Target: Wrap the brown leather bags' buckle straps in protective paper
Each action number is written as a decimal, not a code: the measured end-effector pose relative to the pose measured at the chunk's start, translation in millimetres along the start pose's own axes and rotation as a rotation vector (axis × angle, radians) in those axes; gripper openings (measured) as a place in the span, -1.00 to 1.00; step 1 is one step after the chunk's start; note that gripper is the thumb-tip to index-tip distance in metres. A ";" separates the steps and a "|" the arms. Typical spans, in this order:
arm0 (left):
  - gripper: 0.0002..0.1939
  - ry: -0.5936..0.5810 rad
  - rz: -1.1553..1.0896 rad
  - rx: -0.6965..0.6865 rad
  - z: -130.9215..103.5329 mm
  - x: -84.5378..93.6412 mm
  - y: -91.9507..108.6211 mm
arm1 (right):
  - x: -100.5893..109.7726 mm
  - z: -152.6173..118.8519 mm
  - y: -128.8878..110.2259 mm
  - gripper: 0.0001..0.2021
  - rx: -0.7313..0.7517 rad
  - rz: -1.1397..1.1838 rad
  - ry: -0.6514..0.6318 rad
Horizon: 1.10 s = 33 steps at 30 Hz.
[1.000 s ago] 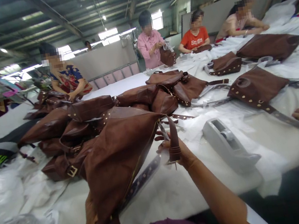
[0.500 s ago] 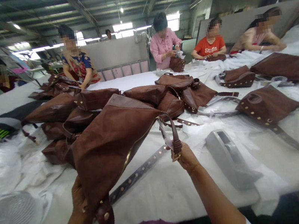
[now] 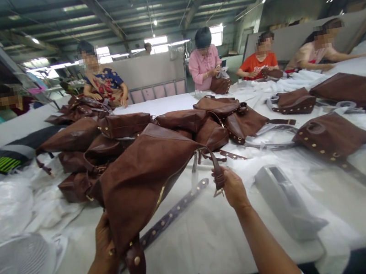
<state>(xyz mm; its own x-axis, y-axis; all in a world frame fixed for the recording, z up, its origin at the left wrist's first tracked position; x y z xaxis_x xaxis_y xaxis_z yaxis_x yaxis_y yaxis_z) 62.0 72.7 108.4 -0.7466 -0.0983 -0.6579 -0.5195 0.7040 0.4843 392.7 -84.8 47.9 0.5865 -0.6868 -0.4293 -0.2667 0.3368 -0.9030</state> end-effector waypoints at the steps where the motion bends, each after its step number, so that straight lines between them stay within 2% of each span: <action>1: -0.71 -0.001 -0.003 -0.005 0.4 -0.5 -0.1 | -4.8 2.6 0.0 -0.65 -0.048 0.048 -0.003; 3: -0.70 -0.009 0.000 -0.016 1.5 -1.4 -0.4 | -15.0 7.9 3.5 -0.64 -0.136 0.133 0.020; 5: -0.70 -0.025 0.014 -0.031 2.2 -2.3 -0.8 | -26.7 14.6 8.0 -0.61 -0.148 0.103 -0.041; 7: -0.69 -0.045 0.026 -0.045 1.8 -3.8 -0.8 | -35.9 23.6 11.4 -0.56 -0.078 0.035 -0.105; 10: -0.69 -0.059 0.013 -0.059 -1.4 -7.2 0.3 | -42.9 38.6 15.4 -0.54 0.051 -0.028 -0.105; 13: -0.69 -0.049 -0.019 -0.061 -5.0 -10.0 1.5 | -51.3 45.9 21.6 -0.49 0.072 0.005 -0.193; 19: -0.71 -0.058 -0.009 -0.048 -5.6 -11.1 -1.1 | -70.0 35.3 25.6 -0.49 0.125 0.113 -0.260; 23: -0.71 -0.061 -0.030 -0.061 -4.4 -13.5 -2.3 | -79.8 33.2 25.8 -0.53 0.133 0.066 -0.254; 26: -0.69 -0.042 -0.047 -0.057 -5.6 -15.4 -1.2 | -81.7 32.8 28.8 -0.59 0.102 0.063 -0.229; 30: -0.70 -0.004 -0.054 -0.071 -7.9 -15.0 1.9 | -80.5 26.8 30.4 -0.48 0.096 0.124 -0.234; 33: -0.70 -0.003 -0.050 -0.086 -6.5 -12.4 2.7 | -77.2 22.9 29.6 -0.57 0.107 0.135 -0.195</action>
<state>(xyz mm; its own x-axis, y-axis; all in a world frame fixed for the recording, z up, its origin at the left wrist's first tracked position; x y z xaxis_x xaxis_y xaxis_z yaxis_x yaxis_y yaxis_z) 67.2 71.2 121.6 -0.7177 -0.1295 -0.6842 -0.5898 0.6354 0.4984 357.0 -7.1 54.5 0.6904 -0.4973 -0.5254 -0.2760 0.4902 -0.8267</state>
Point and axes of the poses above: each hand's wrist, its own z-axis towards the middle knuckle, its own x-axis out of the back of the hand, y = z × x, the point moved 3 cm from there along z, towards the middle knuckle, and after that the axes turned 10 degrees about z, right-handed, at the moved point
